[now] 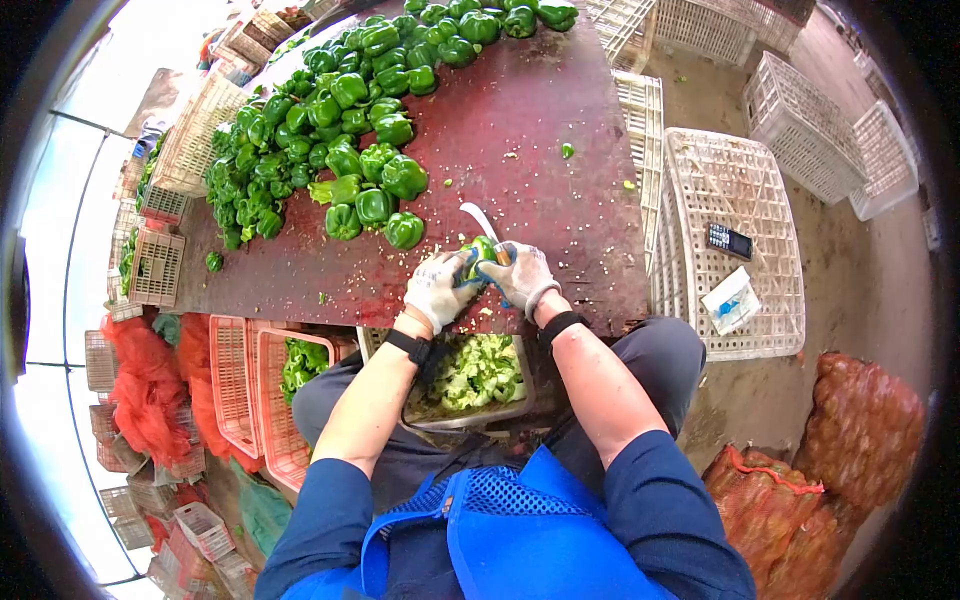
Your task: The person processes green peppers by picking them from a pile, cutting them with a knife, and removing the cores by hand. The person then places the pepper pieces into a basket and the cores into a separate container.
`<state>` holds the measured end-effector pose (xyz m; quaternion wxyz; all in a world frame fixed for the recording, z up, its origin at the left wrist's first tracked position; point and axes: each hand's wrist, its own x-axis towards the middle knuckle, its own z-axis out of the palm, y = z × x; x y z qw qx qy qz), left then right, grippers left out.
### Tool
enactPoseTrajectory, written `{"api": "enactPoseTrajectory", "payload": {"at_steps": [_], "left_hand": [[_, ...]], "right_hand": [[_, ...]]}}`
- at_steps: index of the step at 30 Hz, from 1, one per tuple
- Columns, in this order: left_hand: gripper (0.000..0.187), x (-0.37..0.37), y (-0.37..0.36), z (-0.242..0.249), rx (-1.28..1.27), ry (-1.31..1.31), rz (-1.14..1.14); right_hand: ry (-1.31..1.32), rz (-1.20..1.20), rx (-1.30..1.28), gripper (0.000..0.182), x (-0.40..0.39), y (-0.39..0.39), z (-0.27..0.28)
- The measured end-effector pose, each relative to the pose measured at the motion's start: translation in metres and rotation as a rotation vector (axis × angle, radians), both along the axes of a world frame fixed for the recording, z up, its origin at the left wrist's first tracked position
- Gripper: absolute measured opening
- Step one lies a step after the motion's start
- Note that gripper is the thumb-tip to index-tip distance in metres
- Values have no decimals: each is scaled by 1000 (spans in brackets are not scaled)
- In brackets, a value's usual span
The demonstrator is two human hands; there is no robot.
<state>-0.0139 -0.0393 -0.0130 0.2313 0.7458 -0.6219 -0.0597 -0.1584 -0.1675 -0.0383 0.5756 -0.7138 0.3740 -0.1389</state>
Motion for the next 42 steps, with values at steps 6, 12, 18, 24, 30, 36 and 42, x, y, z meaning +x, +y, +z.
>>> {"api": "enactPoseTrajectory", "payload": {"at_steps": [6,12,18,24,30,36,42], "left_hand": [[40,13,-9,6,74,37,-55],[36,23,-12,11,102,505,33],[29,38,-13,5,123,944,98],[29,32,14,49,7,1234,219],[46,18,62,69,86,313,-14],[67,-9,57,43,219,-168,267],[51,7,48,7,159,-278,136]], "right_hand": [[18,11,57,41,2,-3,4],[-62,8,124,36,-2,-2,-8],[-104,-56,329,28,-5,1,12],[-124,-108,373,28,-4,2,17],[-77,-101,294,34,-1,7,7],[-5,-40,-108,49,0,12,14],[98,-12,-231,68,9,26,30]]}}
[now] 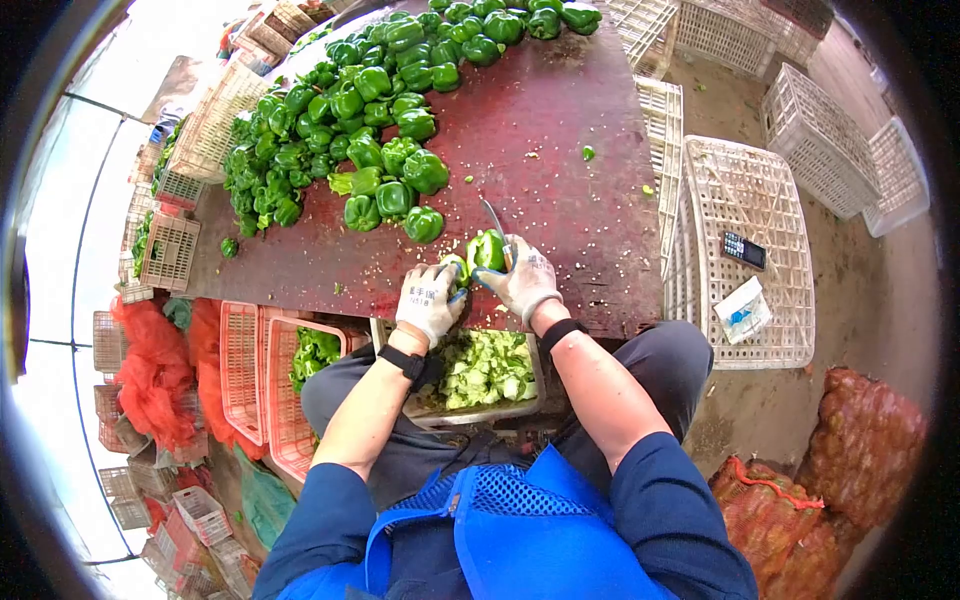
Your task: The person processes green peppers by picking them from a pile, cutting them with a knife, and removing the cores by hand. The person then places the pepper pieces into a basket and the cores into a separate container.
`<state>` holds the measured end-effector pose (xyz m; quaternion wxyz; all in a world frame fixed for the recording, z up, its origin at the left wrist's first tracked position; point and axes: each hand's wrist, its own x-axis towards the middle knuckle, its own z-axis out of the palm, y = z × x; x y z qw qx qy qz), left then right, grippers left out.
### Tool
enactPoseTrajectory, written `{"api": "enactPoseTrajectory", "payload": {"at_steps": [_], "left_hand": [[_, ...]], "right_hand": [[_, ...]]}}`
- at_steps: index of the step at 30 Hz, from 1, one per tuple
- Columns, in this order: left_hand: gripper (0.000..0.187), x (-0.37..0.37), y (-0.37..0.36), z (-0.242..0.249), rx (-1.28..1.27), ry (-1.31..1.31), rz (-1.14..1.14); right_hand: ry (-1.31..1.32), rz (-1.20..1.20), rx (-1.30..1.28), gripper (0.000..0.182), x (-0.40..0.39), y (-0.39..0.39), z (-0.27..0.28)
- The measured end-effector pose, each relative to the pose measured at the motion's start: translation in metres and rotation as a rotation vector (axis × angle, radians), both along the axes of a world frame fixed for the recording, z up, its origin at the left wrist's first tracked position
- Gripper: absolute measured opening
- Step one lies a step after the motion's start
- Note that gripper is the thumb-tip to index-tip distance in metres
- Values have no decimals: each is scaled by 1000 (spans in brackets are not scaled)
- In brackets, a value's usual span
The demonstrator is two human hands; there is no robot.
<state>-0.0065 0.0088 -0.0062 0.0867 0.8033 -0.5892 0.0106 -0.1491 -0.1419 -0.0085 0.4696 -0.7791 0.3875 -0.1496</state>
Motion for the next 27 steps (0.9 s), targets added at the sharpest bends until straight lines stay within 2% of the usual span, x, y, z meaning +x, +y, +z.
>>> {"api": "enactPoseTrajectory", "payload": {"at_steps": [1,4,5,10,12,14,20,21,24,26,27], "left_hand": [[51,0,1,5,-3,16,-17],[52,9,9,0,-21,80,-20],[53,11,12,-2,-31,111,-22],[52,16,11,-6,-146,126,-80],[53,24,11,-3,-155,277,-91],[50,24,8,-1,-182,285,-85],[33,23,6,1,-121,346,47],[30,23,6,4,-89,370,75],[30,23,3,-1,-123,459,161],[33,21,1,1,-151,409,159],[33,21,0,3,-151,522,227]], "right_hand": [[3,17,-5,77,4,1,-5],[13,-7,-132,84,14,12,-12],[43,28,-85,90,16,15,-10],[68,36,-91,86,27,30,-2],[146,58,-92,88,32,29,-6],[123,63,-86,87,33,27,-11],[23,41,37,77,34,25,-13],[36,24,-9,75,36,26,-17],[29,39,17,74,33,26,-11],[22,34,50,73,30,26,-11],[1,33,31,72,30,25,-16]]}}
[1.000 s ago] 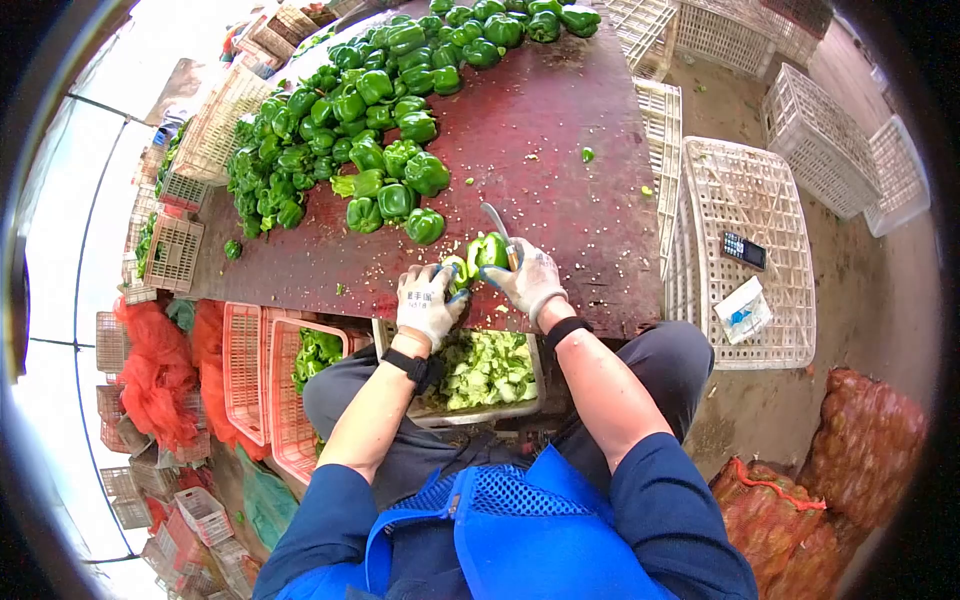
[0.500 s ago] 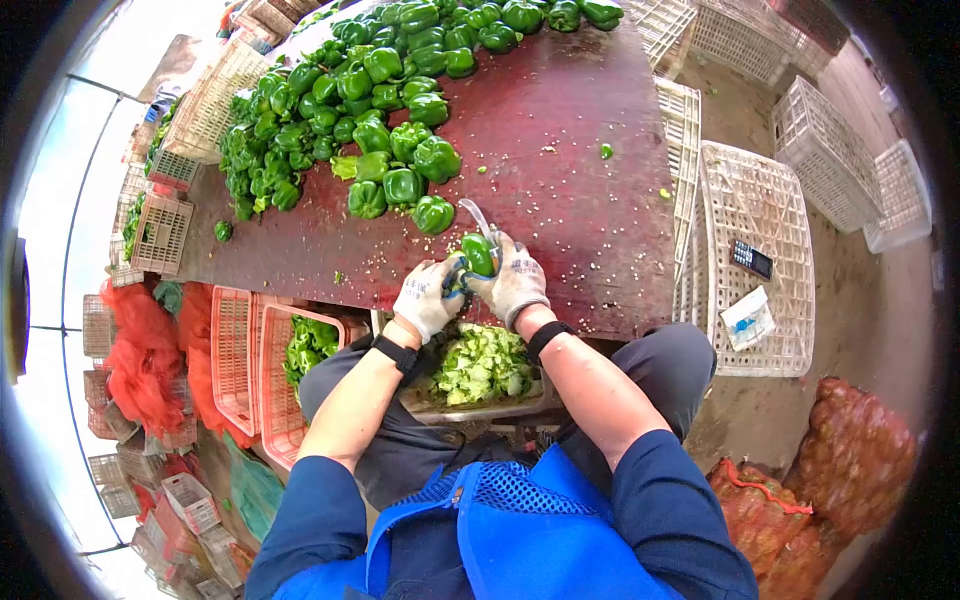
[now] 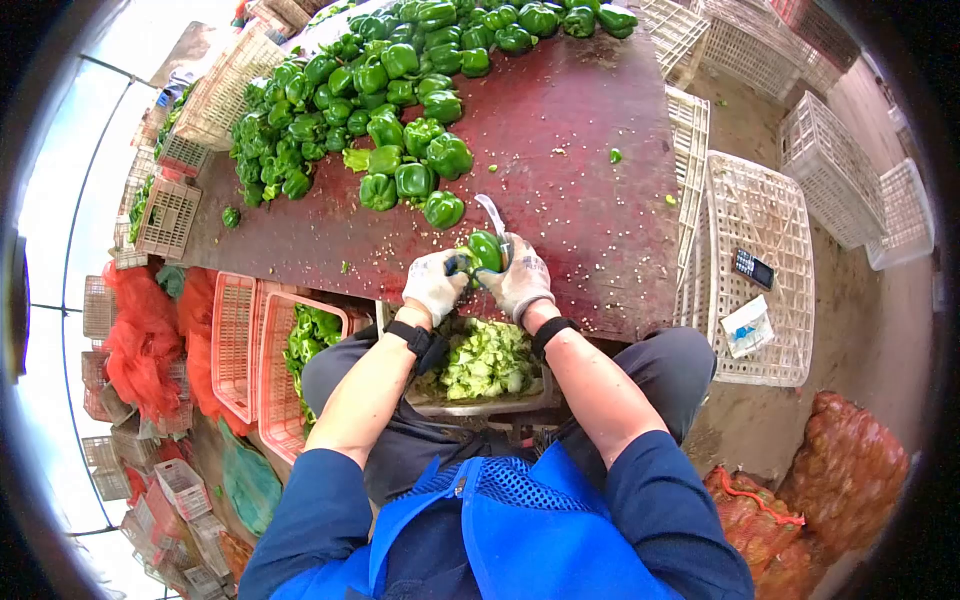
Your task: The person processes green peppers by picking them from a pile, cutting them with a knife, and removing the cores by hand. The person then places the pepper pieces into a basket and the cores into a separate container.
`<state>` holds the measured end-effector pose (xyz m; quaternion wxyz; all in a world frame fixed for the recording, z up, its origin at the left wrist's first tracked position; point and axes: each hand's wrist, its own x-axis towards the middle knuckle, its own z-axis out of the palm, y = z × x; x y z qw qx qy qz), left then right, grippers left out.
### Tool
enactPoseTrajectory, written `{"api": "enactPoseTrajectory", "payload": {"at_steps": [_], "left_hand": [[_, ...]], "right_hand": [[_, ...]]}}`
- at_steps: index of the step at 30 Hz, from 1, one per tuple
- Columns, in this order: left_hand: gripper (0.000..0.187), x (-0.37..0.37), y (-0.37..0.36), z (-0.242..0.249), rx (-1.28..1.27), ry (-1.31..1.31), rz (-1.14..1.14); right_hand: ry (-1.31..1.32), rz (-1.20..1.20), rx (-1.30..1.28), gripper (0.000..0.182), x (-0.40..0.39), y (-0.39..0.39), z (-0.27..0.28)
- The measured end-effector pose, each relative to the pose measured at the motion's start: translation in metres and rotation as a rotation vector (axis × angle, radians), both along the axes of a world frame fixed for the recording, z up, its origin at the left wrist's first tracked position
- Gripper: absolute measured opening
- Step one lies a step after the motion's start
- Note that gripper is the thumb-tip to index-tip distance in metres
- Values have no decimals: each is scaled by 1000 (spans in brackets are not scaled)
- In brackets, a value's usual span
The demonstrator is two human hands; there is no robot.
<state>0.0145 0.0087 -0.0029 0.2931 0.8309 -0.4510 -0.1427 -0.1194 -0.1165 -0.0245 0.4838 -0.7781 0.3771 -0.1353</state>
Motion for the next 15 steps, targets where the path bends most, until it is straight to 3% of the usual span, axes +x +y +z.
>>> {"api": "enactPoseTrajectory", "payload": {"at_steps": [2,3,6,9,11,15], "left_hand": [[32,5,-3,2,-77,276,154],[30,9,-1,3,-38,181,164],[31,4,4,-9,-65,263,131],[27,-3,4,-6,-108,209,94],[34,-9,1,0,-44,-84,12],[38,-10,-6,12,159,-186,-32]], "right_hand": [[8,17,-83,72,-2,3,-5],[0,12,-83,72,-3,2,-8],[-31,0,-72,74,-5,3,-9],[-9,-8,-79,74,-3,0,-10],[-3,-9,-68,74,-6,-3,-2],[7,5,-68,68,-3,3,0]]}}
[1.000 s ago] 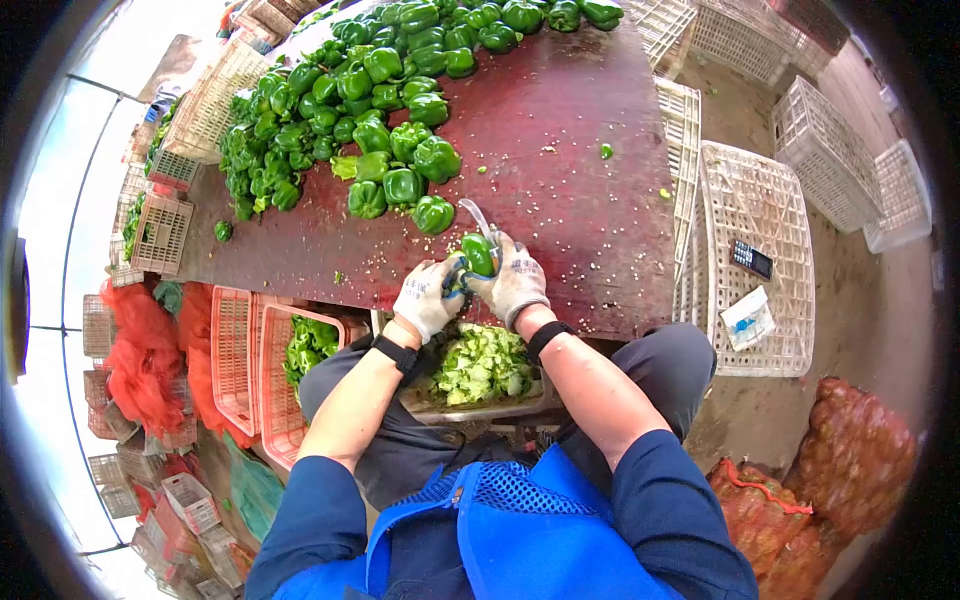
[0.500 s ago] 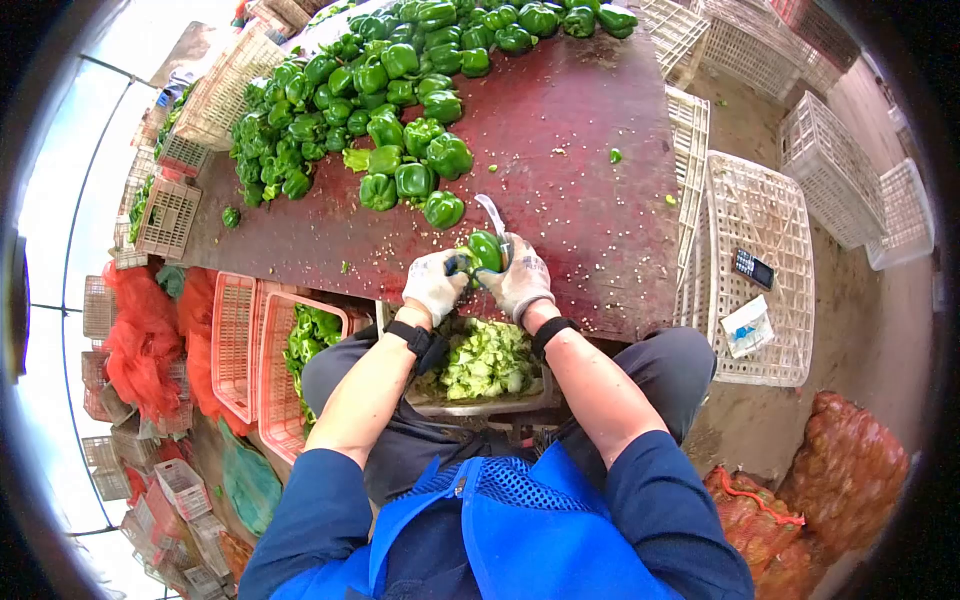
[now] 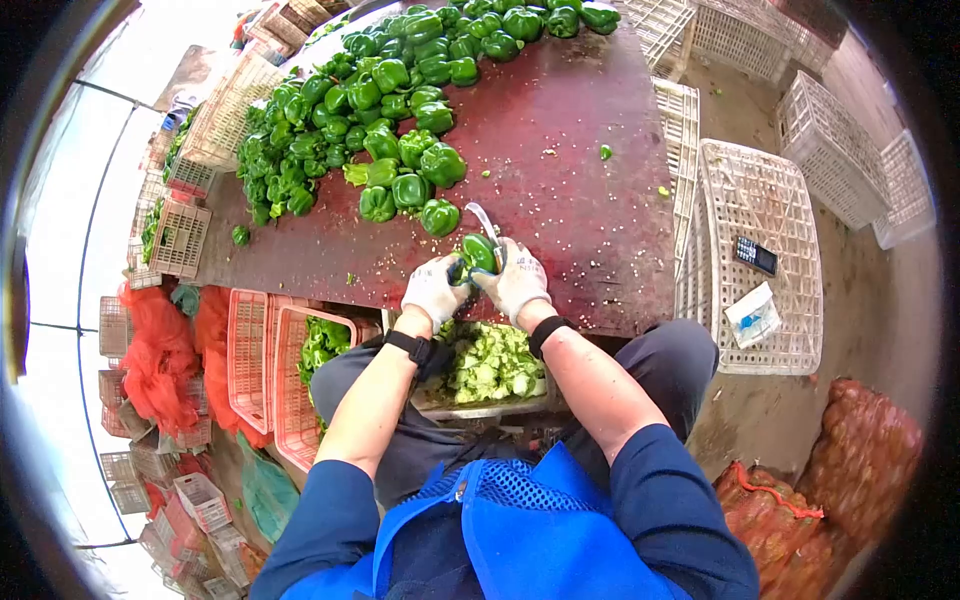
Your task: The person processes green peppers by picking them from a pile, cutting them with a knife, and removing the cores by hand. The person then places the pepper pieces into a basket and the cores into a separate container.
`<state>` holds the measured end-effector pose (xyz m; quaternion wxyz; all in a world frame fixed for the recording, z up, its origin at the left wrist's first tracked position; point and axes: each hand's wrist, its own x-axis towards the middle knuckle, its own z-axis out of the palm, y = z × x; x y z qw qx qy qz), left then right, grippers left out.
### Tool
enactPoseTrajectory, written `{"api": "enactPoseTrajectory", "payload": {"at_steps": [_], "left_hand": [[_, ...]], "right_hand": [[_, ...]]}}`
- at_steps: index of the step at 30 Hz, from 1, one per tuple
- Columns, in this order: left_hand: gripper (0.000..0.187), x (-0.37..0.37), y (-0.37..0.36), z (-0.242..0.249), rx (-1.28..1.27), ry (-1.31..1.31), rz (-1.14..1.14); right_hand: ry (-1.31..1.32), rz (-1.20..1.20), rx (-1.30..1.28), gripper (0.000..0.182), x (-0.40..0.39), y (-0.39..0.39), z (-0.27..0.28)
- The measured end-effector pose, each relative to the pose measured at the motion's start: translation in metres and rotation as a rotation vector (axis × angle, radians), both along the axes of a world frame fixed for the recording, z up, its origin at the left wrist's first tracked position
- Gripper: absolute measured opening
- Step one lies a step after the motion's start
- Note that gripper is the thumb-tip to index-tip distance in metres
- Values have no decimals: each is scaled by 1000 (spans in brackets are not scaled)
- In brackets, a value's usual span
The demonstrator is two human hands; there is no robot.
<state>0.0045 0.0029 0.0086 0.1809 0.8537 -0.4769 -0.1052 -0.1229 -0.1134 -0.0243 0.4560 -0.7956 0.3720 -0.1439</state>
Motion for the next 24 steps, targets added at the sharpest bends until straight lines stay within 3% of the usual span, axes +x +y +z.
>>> {"api": "enactPoseTrajectory", "payload": {"at_steps": [4,6,10,12,18,20,22,24], "left_hand": [[34,5,5,-17,-98,-36,14],[30,9,6,-11,-266,558,276],[30,8,7,-7,-279,570,199],[32,2,14,-10,-189,146,23],[32,2,16,-10,-48,18,-56],[32,12,16,-17,-101,109,-17],[34,20,12,-21,-181,606,120],[31,24,15,-13,-147,754,155]], "right_hand": [[3,-10,-19,63,3,-1,-1],[1,-9,-40,62,1,0,-3],[-10,-13,82,60,7,-8,-7],[40,1,47,62,6,-5,3],[38,47,-53,65,4,-4,3],[79,60,-36,62,5,-4,8],[74,55,-40,62,7,-4,5],[63,45,-48,61,8,-4,5]]}}
